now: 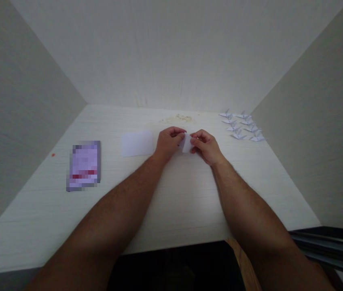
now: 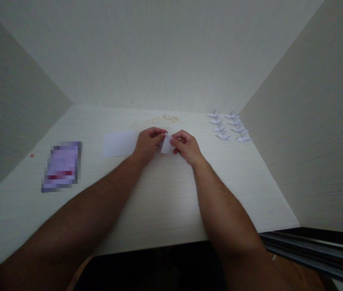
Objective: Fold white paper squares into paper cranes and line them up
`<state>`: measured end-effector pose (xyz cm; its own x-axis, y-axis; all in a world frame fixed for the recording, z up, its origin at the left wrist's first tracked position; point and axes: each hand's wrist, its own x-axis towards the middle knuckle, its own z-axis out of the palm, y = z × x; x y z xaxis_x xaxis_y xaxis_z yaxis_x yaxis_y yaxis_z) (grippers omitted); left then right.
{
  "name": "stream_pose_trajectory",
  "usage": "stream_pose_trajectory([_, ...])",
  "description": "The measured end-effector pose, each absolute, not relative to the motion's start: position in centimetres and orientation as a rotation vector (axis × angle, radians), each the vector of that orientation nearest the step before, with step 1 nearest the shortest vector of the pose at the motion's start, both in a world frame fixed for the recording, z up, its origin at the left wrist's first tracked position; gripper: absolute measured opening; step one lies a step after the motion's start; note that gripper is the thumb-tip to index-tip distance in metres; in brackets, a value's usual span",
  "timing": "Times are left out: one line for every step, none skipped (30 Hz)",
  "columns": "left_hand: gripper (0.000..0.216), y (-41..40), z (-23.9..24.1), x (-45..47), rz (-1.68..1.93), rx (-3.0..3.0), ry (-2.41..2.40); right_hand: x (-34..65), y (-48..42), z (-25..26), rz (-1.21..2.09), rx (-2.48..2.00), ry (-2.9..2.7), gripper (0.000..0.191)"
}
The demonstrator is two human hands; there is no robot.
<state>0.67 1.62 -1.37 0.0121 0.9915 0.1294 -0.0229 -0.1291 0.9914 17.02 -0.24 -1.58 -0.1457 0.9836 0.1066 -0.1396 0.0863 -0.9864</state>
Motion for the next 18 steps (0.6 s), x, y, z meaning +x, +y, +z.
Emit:
stream_pose_trajectory([0.016, 1.61, -1.39, 0.68, 1.307, 1.288, 1.108, 16.96, -0.22, -1.61, 1.279, -0.969, -1.251, 0.030])
stream_pose_trajectory([0.016, 1.59, -1.39, 0.69, 1.309, 1.287, 1.100, 16.92, -0.21, -1.63, 1.251, -0.976, -1.240, 0.028])
stream_pose_trajectory([0.016, 1.56, -1.36, 0.70, 1.309, 1.289, 1.095, 16.88, -0.21, -1.64, 1.224, -0.987, -1.230, 0.027])
stream_pose_trajectory([0.016, 1.51, -1.30, 0.71, 1.308, 1.291, 1.092, 16.85, -0.21, -1.63, 1.202, -1.002, -1.221, 0.026])
stream_pose_trajectory([0.015, 1.45, -1.22, 0.73, 1.303, 1.294, 1.095, 16.82, -0.22, -1.61, 1.184, -1.021, -1.215, 0.025])
stream_pose_trajectory([0.015, 1.38, -1.13, 0.75, 1.297, 1.300, 1.102, 16.79, -0.24, -1.58, 1.166, -1.042, -1.210, 0.025])
stream_pose_trajectory([0.014, 1.31, -1.03, 0.77, 1.288, 1.307, 1.108, 16.75, -0.27, -1.52, 1.147, -1.062, -1.206, 0.024])
stream_pose_trajectory([0.013, 1.24, -0.94, 0.79, 1.282, 1.314, 1.113, 16.71, -0.31, -1.46, 1.126, -1.078, -1.203, 0.024])
stream_pose_trajectory([0.013, 1.18, -0.86, 0.80, 1.278, 1.319, 1.117, 16.67, -0.35, -1.38, 1.107, -1.090, -1.199, 0.023])
stream_pose_trajectory([0.012, 1.13, -0.80, 0.82, 1.279, 1.324, 1.118, 16.64, -0.38, -1.30, 1.089, -1.099, -1.197, 0.022])
stream_pose_trajectory([0.012, 1.09, -0.77, 0.83, 1.281, 1.330, 1.117, 16.61, -0.40, -1.22, 1.080, -1.104, -1.195, 0.021])
stream_pose_trajectory([0.011, 1.07, -0.75, 0.83, 1.283, 1.337, 1.117, 16.58, -0.41, -1.16, 1.073, -1.105, -1.192, 0.020])
stream_pose_trajectory([0.011, 1.05, -0.74, 0.83, 1.283, 1.345, 1.120, 16.57, -0.39, -1.13, 1.067, -1.102, -1.191, 0.019])
stream_pose_trajectory([0.010, 1.04, -0.73, 0.82, 1.281, 1.355, 1.127, 16.57, -0.34, -1.13, 1.059, -1.099, -1.190, 0.019])
stream_pose_trajectory([0.010, 1.03, -0.70, 0.81, 1.274, 1.367, 1.134, 16.58, -0.26, -1.16, 1.046, -1.099, -1.187, 0.018])
stream_pose_trajectory([0.009, 1.02, -0.66, 0.80, 1.267, 1.381, 1.141, 16.60, -0.17, -1.22, 1.032, -1.102, -1.182, 0.017])
stream_pose_trajectory([0.009, 1.01, -0.60, 0.79, 1.261, 1.395, 1.147, 16.62, -0.08, -1.29, 1.019, -1.106, -1.176, 0.017])
stream_pose_trajectory([0.009, 0.99, -0.54, 0.78, 1.256, 1.408, 1.148, 16.64, 0.00, -1.37, 1.010, -1.110, -1.172, 0.017])
